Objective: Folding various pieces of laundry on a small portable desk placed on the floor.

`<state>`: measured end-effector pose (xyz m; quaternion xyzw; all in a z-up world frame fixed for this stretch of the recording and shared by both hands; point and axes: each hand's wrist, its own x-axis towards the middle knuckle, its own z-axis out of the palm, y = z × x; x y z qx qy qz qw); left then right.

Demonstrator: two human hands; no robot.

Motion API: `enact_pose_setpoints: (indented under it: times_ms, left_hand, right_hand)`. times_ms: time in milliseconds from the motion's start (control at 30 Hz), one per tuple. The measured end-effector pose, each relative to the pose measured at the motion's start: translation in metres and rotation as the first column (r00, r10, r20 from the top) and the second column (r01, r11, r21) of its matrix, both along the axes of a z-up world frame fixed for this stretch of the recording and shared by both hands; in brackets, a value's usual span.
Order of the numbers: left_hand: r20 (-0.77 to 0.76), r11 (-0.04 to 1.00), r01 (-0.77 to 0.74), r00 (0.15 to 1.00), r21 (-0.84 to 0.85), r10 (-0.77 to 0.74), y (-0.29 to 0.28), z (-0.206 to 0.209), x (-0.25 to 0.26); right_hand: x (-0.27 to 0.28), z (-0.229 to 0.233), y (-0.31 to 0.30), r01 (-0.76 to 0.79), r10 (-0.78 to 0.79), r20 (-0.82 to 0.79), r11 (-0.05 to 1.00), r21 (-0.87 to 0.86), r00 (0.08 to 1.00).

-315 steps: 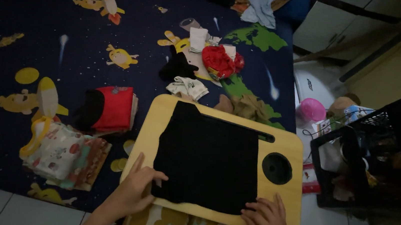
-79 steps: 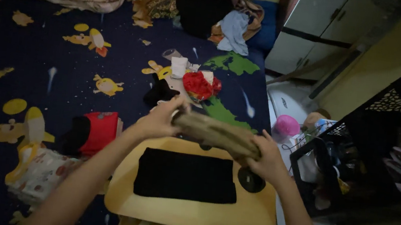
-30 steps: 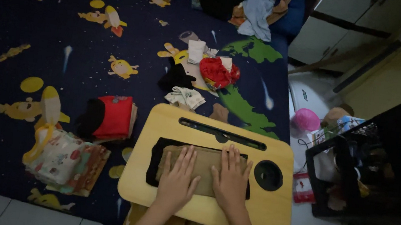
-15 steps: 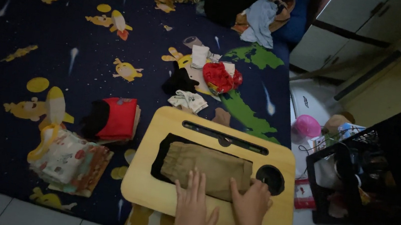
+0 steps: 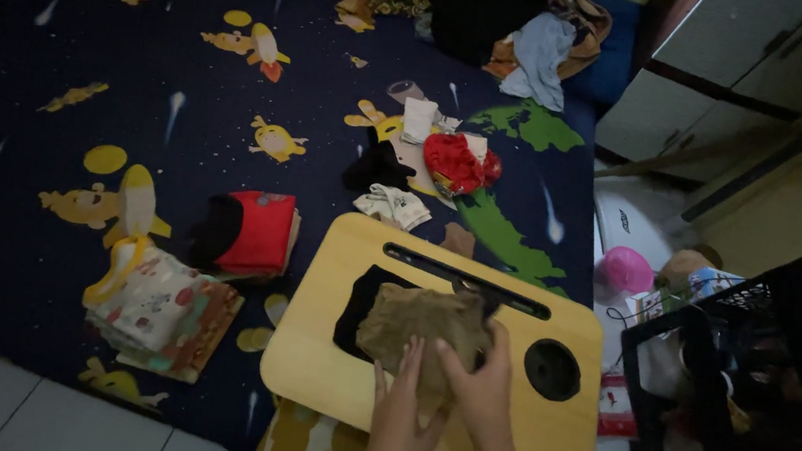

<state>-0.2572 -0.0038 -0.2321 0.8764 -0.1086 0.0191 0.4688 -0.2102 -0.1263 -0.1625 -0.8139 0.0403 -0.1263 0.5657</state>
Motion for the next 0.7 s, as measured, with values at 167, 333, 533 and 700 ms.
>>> enact_pose_setpoints:
  times_ms: [167,333,533,700]
  left_hand:
    - [-0.391,0.669,-0.32,0.919,-0.671,0.047,0.002,-0.028,0.01]
    - [-0.357,0.262,-0.361,0.932,-0.895,0.063,0.014,-0.068,0.017]
    - [-0.488,0.238,-0.483,0.872,-0.842,0.045,0.037,-0.104,0.024]
    - [-0.151,0.606,-0.446,0.867,-0.659,0.474,0.046,-0.013,-0.01]
  right_hand:
    - [0.021,0.012,0.049,-0.123,0.121,-0.024,0.976,-0.179,0.992]
    - [0.03,0.025,0.083,-0.18,0.171,-0.059,0.959,-0.22,0.984]
    - [0.038,0.0,0.071,-0.269,0.279,-0.001,0.926,0.267,0.96]
    - [0.043,0.004,0.04,-0.09,0.236,0.313,0.904,-0.417,0.92]
